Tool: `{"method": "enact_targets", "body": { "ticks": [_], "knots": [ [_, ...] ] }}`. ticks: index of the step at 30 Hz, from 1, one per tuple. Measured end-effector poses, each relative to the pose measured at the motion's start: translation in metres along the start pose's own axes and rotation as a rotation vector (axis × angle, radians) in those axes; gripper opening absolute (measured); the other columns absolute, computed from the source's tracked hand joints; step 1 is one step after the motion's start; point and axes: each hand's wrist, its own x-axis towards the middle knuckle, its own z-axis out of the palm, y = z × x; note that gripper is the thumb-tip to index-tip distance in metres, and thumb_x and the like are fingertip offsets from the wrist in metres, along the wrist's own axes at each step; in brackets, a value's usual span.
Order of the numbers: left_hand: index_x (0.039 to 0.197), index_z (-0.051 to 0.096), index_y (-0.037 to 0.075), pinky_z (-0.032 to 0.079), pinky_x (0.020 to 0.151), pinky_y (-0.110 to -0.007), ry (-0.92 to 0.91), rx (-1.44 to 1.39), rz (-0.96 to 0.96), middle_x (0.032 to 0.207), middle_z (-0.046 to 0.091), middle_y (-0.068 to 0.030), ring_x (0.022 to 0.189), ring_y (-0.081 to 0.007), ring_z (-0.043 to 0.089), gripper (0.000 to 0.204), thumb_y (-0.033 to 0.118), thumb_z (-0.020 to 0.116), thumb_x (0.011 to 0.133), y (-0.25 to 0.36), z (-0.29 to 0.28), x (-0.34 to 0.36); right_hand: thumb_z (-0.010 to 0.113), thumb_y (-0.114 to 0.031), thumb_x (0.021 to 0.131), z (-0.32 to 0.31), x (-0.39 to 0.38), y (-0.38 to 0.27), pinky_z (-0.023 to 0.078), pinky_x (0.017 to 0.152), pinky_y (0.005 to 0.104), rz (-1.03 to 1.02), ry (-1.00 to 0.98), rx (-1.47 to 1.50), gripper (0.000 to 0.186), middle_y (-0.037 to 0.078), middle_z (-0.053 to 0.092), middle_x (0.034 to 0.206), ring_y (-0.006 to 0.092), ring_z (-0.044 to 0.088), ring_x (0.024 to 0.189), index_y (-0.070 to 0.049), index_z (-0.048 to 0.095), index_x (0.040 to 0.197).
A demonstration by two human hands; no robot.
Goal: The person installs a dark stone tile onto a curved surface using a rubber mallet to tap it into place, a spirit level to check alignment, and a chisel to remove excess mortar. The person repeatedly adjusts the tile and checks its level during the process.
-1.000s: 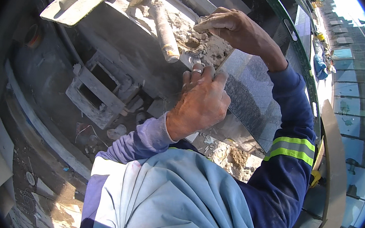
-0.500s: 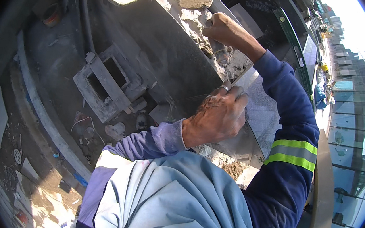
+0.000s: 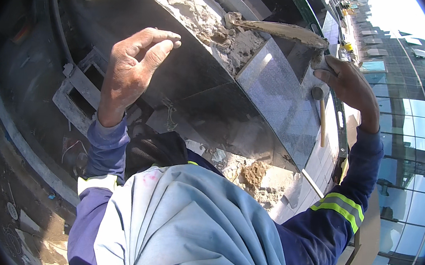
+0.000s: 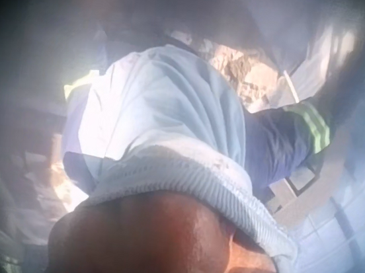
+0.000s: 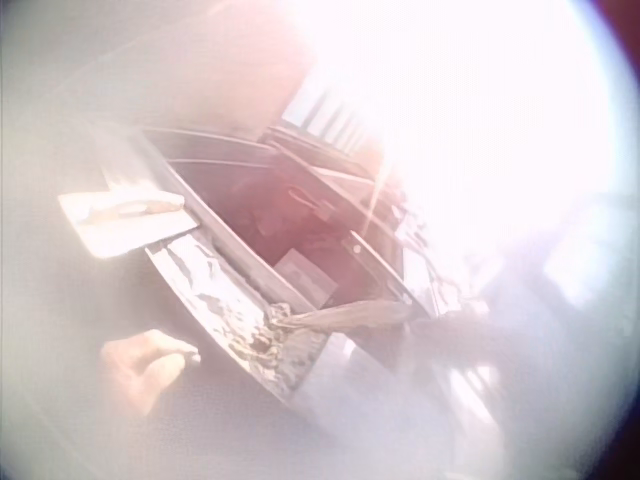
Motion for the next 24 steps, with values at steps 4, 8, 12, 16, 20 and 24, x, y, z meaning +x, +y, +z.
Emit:
{"method": "enact_targets", "body": {
  "ticks": [4,8,12,16,20,24],
  "knots": [
    [0.115,0.076,0.001,0.054,0.082,-0.025,0.11,-0.085,-0.017,0.104,0.079,-0.0088,0.097,-0.0118,0.073,0.019,0.01,0.064,0.104,-0.011,0.001,0.012,0.07,-0.037,0.101,0.014,-0.002,-0.023,0.045,0.065,0.0491,-0.174,0.054,-0.156,0.037,0.016,0.058,0.068,0.0321,0.06,0.062,-0.002,0.061,0.097],
    [0.115,0.077,0.001,0.053,0.08,-0.025,0.152,-0.13,-0.085,0.102,0.08,-0.0086,0.096,-0.0112,0.073,0.021,0.014,0.063,0.105,-0.033,0.001,0.003,0.074,-0.032,0.098,0.022,-0.006,-0.03,0.046,0.063,0.0492,-0.261,0.04,-0.247,0.035,0.017,0.06,0.068,0.0335,0.063,0.064,-0.001,0.059,0.104],
    [0.113,0.077,0.001,0.051,0.079,-0.024,0.202,-0.169,-0.143,0.102,0.08,-0.0081,0.091,-0.0088,0.07,0.021,0.014,0.063,0.104,-0.05,-0.003,-0.006,0.074,-0.023,0.098,0.026,-0.029,-0.035,0.049,0.062,0.0485,-0.211,-0.016,-0.378,0.029,0.016,0.061,0.067,0.034,0.065,0.063,-0.001,0.058,0.107],
    [0.112,0.077,0.001,0.048,0.077,-0.022,0.237,-0.182,-0.22,0.101,0.08,-0.0071,0.09,-0.0066,0.067,0.021,0.015,0.065,0.103,-0.06,-0.01,-0.014,0.072,-0.018,0.098,0.032,-0.053,-0.04,0.052,0.06,0.0471,-0.17,-0.044,-0.398,0.026,0.015,0.062,0.068,0.0335,0.066,0.061,0.001,0.057,0.107],
    [0.11,0.078,0.003,0.046,0.074,-0.02,0.303,-0.222,-0.204,0.101,0.079,-0.0063,0.082,-0.0051,0.061,0.019,0.016,0.065,0.103,-0.068,-0.012,-0.02,0.074,-0.018,0.097,0.016,-0.058,-0.049,0.052,0.059,0.0453,-0.198,-0.072,-0.486,0.028,0.015,0.063,0.068,0.0329,0.067,0.062,0.002,0.057,0.108],
    [0.109,0.078,0.004,0.045,0.073,-0.021,0.314,-0.252,-0.237,0.1,0.079,-0.0052,0.079,-0.0051,0.059,0.019,0.017,0.065,0.103,-0.072,-0.013,-0.032,0.075,-0.019,0.096,-0.003,-0.058,-0.052,0.053,0.062,0.0455,-0.214,-0.033,-0.5,0.028,0.016,0.065,0.072,0.0343,0.067,0.064,0.0,0.058,0.107]
  ]
}}
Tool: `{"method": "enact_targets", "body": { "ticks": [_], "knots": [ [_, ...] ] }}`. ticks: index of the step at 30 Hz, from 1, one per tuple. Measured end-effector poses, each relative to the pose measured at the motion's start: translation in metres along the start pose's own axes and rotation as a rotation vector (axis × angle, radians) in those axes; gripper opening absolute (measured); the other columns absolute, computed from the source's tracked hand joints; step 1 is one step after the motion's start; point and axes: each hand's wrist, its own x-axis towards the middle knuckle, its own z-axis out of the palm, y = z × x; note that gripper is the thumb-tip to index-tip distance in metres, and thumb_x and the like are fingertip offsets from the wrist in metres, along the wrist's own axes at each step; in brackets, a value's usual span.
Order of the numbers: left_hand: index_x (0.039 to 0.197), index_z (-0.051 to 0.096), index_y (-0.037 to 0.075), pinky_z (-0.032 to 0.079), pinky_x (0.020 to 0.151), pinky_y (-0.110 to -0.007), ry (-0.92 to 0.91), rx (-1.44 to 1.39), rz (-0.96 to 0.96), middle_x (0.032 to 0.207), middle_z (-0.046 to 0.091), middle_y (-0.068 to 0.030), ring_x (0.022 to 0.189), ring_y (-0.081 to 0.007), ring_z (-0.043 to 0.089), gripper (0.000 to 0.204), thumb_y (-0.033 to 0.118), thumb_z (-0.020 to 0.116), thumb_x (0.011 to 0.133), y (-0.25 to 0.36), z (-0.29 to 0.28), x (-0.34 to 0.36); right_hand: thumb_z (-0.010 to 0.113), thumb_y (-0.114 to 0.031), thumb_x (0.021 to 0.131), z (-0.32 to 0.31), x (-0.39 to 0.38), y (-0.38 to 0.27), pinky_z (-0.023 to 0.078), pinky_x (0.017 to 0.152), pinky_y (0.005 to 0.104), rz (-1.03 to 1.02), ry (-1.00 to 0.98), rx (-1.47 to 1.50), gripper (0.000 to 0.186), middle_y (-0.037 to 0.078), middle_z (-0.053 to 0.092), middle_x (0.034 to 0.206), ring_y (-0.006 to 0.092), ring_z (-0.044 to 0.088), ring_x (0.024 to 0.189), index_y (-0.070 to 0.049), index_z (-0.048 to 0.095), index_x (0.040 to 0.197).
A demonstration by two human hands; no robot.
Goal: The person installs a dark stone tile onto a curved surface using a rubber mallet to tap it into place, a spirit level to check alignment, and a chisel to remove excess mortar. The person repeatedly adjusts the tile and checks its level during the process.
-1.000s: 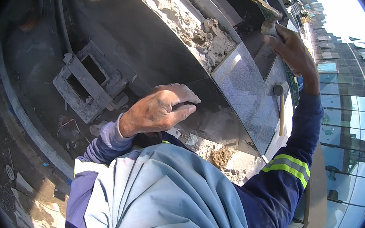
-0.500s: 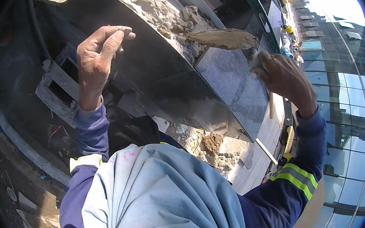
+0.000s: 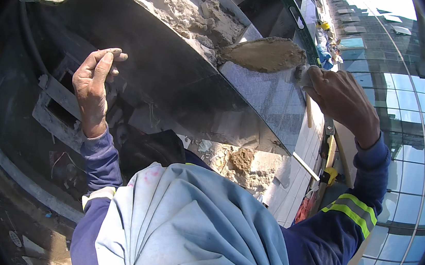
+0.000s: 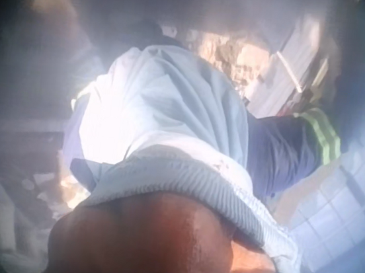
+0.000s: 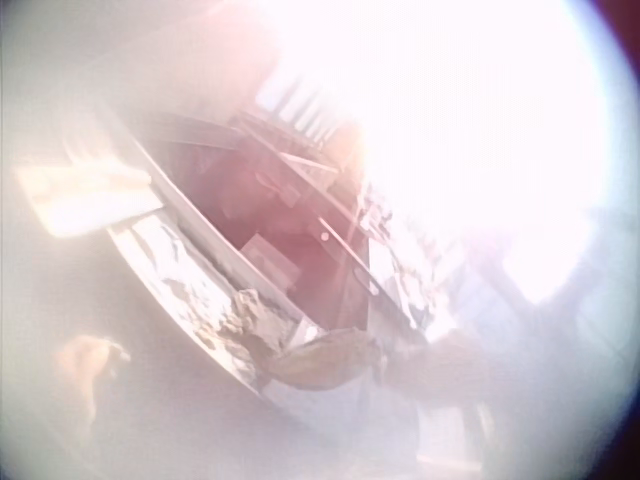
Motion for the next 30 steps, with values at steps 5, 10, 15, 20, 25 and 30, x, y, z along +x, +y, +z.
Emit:
{"method": "enact_targets", "body": {
  "ticks": [5,10,15,20,25,30],
  "knots": [
    [0.107,0.078,0.004,0.044,0.069,-0.022,0.067,0.006,-0.07,0.097,0.079,-0.0051,0.074,-0.0047,0.057,0.02,0.019,0.066,0.102,-0.019,-0.02,-0.012,0.075,-0.023,0.097,-0.019,-0.004,0.015,0.052,0.066,0.047,0.067,-0.005,0.22,0.024,0.017,0.068,0.076,0.036,0.068,0.067,-0.004,0.061,0.103],
    [0.107,0.077,0.003,0.044,0.07,-0.024,0.122,0.012,-0.078,0.098,0.078,-0.0044,0.074,-0.0059,0.056,0.022,0.022,0.066,0.103,-0.043,-0.042,-0.019,0.075,-0.023,0.097,-0.02,0.006,0.003,0.051,0.065,0.047,0.043,-0.037,0.184,0.026,0.016,0.065,0.074,0.0357,0.067,0.066,-0.002,0.06,0.103],
    [0.106,0.076,0.001,0.043,0.069,-0.023,0.139,0.029,-0.12,0.097,0.078,-0.004,0.074,-0.0057,0.056,0.022,0.021,0.068,0.102,-0.054,-0.046,-0.018,0.073,-0.021,0.099,0.004,0.009,-0.013,0.051,0.065,0.0481,-0.017,-0.104,0.077,0.027,0.015,0.065,0.075,0.0355,0.067,0.068,-0.001,0.058,0.106],
    [0.105,0.076,0.001,0.043,0.069,-0.023,0.147,0.005,-0.107,0.095,0.078,-0.0031,0.074,-0.0055,0.056,0.022,0.021,0.069,0.101,-0.057,-0.045,-0.02,0.074,-0.02,0.098,-0.012,0.016,-0.001,0.051,0.065,0.0471,-0.023,-0.053,0.023,0.026,0.017,0.066,0.075,0.0353,0.068,0.068,-0.001,0.058,0.107],
    [0.105,0.076,0.001,0.043,0.07,-0.023,0.164,0.018,-0.108,0.095,0.077,-0.0034,0.076,-0.0057,0.057,0.023,0.022,0.069,0.101,-0.06,-0.051,-0.022,0.074,-0.025,0.097,-0.021,0.018,0.029,0.051,0.063,0.0459,0.116,-0.017,0.095,0.028,0.016,0.066,0.072,0.0347,0.067,0.065,-0.003,0.059,0.105],
    [0.107,0.076,0.0,0.043,0.07,-0.025,0.173,0.049,-0.153,0.097,0.078,-0.0051,0.078,-0.0067,0.059,0.025,0.021,0.065,0.101,-0.075,-0.065,-0.024,0.073,-0.024,0.098,0.013,0.036,0.021,0.051,0.065,0.0474,0.091,-0.086,0.034,0.028,0.017,0.062,0.067,0.0344,0.067,0.063,0.001,0.06,0.103]
  ]
}}
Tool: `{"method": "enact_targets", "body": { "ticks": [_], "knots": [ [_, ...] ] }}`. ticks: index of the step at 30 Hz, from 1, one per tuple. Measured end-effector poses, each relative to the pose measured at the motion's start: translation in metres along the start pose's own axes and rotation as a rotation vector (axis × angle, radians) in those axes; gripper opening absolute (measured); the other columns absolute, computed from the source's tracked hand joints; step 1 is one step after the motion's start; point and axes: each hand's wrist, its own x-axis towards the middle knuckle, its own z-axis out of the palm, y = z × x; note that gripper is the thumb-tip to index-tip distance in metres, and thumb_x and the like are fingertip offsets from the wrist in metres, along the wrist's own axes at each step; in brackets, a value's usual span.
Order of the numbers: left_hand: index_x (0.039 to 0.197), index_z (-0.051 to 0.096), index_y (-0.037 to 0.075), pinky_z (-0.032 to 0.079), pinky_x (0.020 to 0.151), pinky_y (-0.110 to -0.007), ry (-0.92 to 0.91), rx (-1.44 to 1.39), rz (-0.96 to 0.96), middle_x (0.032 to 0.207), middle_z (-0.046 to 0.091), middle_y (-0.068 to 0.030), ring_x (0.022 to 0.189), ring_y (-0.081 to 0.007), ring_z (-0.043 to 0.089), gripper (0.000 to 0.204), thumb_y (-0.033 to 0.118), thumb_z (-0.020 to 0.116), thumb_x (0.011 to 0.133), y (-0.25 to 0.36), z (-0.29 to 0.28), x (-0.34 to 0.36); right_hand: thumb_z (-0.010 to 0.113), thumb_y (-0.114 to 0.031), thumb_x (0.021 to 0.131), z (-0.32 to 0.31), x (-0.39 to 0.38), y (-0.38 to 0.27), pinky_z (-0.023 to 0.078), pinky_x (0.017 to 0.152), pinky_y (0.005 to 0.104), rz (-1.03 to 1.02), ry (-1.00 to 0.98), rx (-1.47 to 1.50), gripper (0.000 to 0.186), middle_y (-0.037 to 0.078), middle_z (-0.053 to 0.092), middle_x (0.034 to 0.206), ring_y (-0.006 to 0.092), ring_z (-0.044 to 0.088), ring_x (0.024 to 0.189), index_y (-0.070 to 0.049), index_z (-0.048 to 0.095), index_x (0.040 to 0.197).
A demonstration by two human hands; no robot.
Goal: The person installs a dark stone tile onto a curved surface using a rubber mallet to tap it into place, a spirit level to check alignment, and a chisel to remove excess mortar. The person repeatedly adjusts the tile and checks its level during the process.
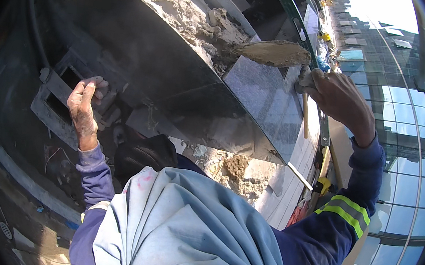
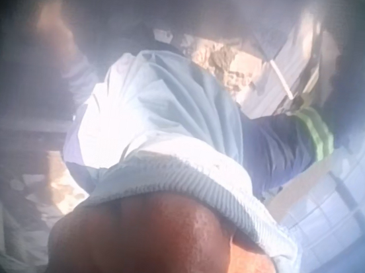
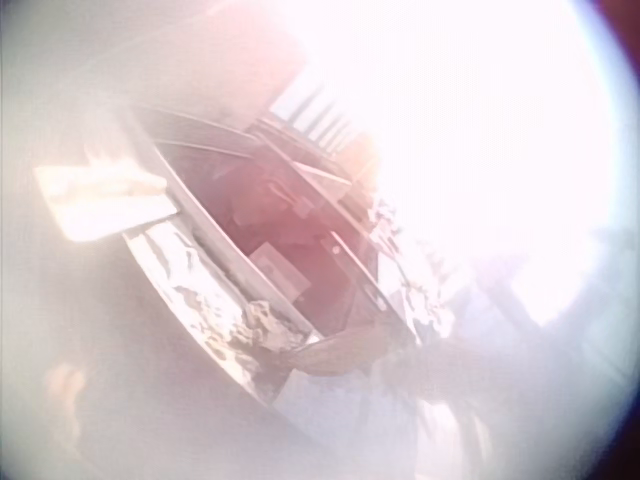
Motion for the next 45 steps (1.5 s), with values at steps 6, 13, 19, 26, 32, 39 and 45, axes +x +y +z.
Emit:
{"method": "enact_targets", "body": {
  "ticks": [6,13,19,26,32,39,45],
  "knots": [
    [0.106,0.077,-0.001,0.045,0.072,-0.025,-0.026,-0.031,0.003,0.097,0.079,-0.0076,0.077,-0.0079,0.058,0.023,0.015,0.062,0.099,0.002,0.008,-0.004,0.072,-0.02,0.098,-0.021,-0.004,-0.004,0.053,0.072,0.0481,0.048,-0.096,-0.034,0.025,0.017,0.066,0.074,0.0333,0.069,0.071,0.002,0.064,0.104],
    [0.106,0.077,0.0,0.045,0.071,-0.026,-0.024,-0.074,0.002,0.097,0.079,-0.0068,0.077,-0.0079,0.059,0.023,0.016,0.063,0.099,-0.004,0.004,-0.001,0.071,-0.021,0.099,-0.046,0.009,0.003,0.055,0.08,0.0483,0.132,-0.118,-0.102,0.023,0.017,0.069,0.083,0.0339,0.07,0.08,0.001,0.064,0.102],
    [0.11,0.076,0.001,0.045,0.073,-0.026,0.012,-0.035,-0.064,0.099,0.078,-0.0063,0.08,-0.0094,0.061,0.025,0.02,0.062,0.1,-0.02,-0.022,0.001,0.071,-0.02,0.098,-0.029,0.009,0.005,0.054,0.081,0.0478,-0.016,-0.07,-0.088,0.021,0.016,0.067,0.085,0.0339,0.069,0.084,0.0,0.064,0.1],
    [0.108,0.077,0.001,0.044,0.072,-0.024,0.097,-0.018,-0.028,0.097,0.079,-0.0049,0.078,-0.0067,0.059,0.025,0.021,0.063,0.101,-0.015,-0.038,-0.005,0.068,-0.026,0.1,-0.047,0.037,0.007,0.051,0.062,0.0394,0.181,0.042,0.401,0.026,0.011,0.064,0.077,0.0213,0.063,0.062,0.0,0.063,0.1],
    [0.103,0.076,0.003,0.043,0.064,-0.022,0.182,-0.052,-0.001,0.093,0.079,-0.0057,0.072,-0.0061,0.059,0.024,0.025,0.067,0.1,0.002,-0.05,-0.018,0.067,-0.032,0.102,-0.03,0.103,-0.052,0.047,0.054,0.0315,0.087,0.122,0.878,0.033,0.006,0.06,0.072,0.0103,0.058,0.059,0.0,0.065,0.105],
    [0.103,0.077,0.003,0.045,0.062,-0.022,0.142,-0.086,0.059,0.094,0.079,-0.0067,0.072,-0.0054,0.062,0.023,0.023,0.065,0.102,0.012,-0.065,-0.027,0.071,-0.034,0.101,-0.008,0.174,-0.131,0.055,0.061,0.028,0.089,0.173,1.513,0.051,0.008,0.063,0.102,0.0121,0.065,0.076,0.0,0.054,0.135],
    [0.104,0.077,0.001,0.047,0.065,-0.024,0.312,0.029,-0.033,0.094,0.079,-0.0077,0.073,-0.0079,0.062,0.025,0.022,0.063,0.101,-0.009,-0.099,-0.067,0.062,-0.054,0.104,-0.024,0.208,-0.167,0.038,0.06,0.0251,-0.175,0.295,1.062,0.047,-0.005,0.049,0.075,0.005,0.05,0.07,-0.01,0.059,0.086]
  ]
}}
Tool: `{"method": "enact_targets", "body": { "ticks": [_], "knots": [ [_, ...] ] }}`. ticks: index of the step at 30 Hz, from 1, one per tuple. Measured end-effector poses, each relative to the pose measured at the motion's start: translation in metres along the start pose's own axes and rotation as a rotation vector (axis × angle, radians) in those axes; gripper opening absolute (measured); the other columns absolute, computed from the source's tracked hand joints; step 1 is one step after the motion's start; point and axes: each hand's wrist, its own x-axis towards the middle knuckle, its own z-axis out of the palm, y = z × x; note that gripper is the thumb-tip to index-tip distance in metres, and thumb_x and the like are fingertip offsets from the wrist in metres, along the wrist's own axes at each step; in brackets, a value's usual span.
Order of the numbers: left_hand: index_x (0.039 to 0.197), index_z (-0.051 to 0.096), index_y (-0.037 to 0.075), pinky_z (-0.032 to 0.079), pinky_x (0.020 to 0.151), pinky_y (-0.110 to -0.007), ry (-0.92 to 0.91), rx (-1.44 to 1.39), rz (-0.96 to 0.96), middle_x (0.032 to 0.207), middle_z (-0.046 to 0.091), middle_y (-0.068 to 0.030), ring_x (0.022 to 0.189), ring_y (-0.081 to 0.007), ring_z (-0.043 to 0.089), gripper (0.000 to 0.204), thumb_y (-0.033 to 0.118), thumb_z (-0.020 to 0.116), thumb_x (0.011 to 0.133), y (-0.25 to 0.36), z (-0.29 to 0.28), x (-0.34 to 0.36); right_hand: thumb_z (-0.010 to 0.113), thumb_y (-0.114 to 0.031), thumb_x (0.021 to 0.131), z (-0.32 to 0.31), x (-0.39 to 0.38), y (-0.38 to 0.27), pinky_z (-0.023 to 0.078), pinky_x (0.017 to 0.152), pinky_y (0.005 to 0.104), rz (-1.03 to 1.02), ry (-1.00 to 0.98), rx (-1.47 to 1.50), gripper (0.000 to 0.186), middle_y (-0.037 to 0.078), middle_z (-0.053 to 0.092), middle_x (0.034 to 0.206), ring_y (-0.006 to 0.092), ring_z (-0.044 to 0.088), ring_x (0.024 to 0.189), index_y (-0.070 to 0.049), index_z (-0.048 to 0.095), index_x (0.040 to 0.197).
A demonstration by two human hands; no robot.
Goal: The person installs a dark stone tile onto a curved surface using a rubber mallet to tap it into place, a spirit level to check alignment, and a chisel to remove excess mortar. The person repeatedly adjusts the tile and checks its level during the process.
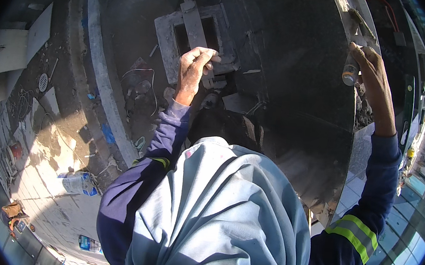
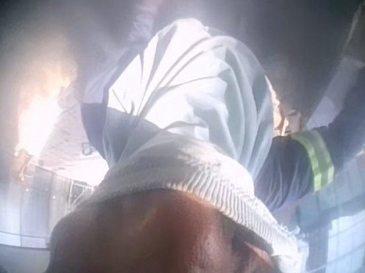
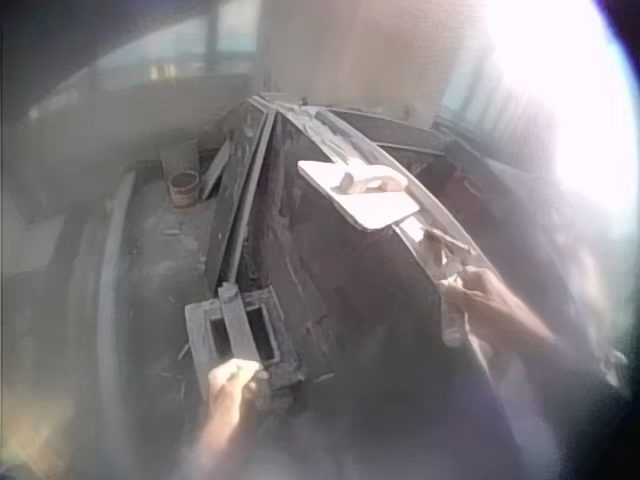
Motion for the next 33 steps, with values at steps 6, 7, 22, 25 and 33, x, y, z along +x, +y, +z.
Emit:
{"method": "enact_targets", "body": {
  "ticks": [6,7,22,25,33],
  "knots": [
    [0.097,0.076,0.0,0.047,0.061,-0.026,0.239,0.054,-0.038,0.089,0.078,-0.0072,0.071,-0.0106,0.065,0.026,0.024,0.065,0.098,-0.133,-0.121,-0.035,0.059,-0.056,0.103,-0.061,0.025,0.034,0.037,0.056,0.026,-0.083,0.061,-0.417,0.053,-0.001,0.05,0.074,0.0073,0.048,0.065,-0.005,0.067,0.092],
    [0.096,0.076,0.0,0.048,0.059,-0.027,0.23,-0.028,0.009,0.087,0.077,-0.0076,0.07,-0.0113,0.066,0.026,0.023,0.065,0.098,-0.168,-0.146,-0.045,0.059,-0.052,0.102,-0.068,0.031,0.036,0.038,0.056,0.0265,-0.111,0.092,-0.494,0.05,0.0,0.051,0.074,0.0082,0.049,0.064,-0.004,0.067,0.092],
    [0.077,0.071,0.015,0.05,0.057,-0.042,0.048,0.99,-0.492,0.072,0.071,-0.0046,0.066,-0.0249,0.069,0.018,0.031,0.076,0.082,-0.434,-0.273,-0.344,0.063,-0.003,0.099,0.207,-0.061,-0.098,0.05,0.054,0.0377,-1.264,0.126,-0.109,0.005,0.013,0.066,0.078,0.0266,0.062,0.06,-0.002,0.066,0.103],
    [0.08,0.071,0.012,0.05,0.057,-0.041,0.204,0.724,-0.702,0.073,0.07,-0.0047,0.066,-0.0238,0.068,0.022,0.033,0.074,0.086,-0.42,-0.264,-0.414,0.055,-0.009,0.102,0.311,-0.078,-0.035,0.056,0.076,0.0491,-0.773,-0.122,0.076,0.016,0.024,0.073,0.098,0.0469,0.071,0.091,-0.001,0.062,0.114],
    [0.088,0.073,0.005,0.05,0.057,-0.038,0.677,0.046,-1.13,0.076,0.069,-0.0049,0.065,-0.021,0.064,0.035,0.038,0.068,0.098,-0.407,-0.263,-0.589,0.074,-0.038,0.088,0.485,-0.157,0.213,0.055,0.086,0.0564,-0.376,-0.627,-0.28,0.04,0.026,0.074,0.104,0.0456,0.071,0.101,0.0,0.073,0.1]
  ]
}}
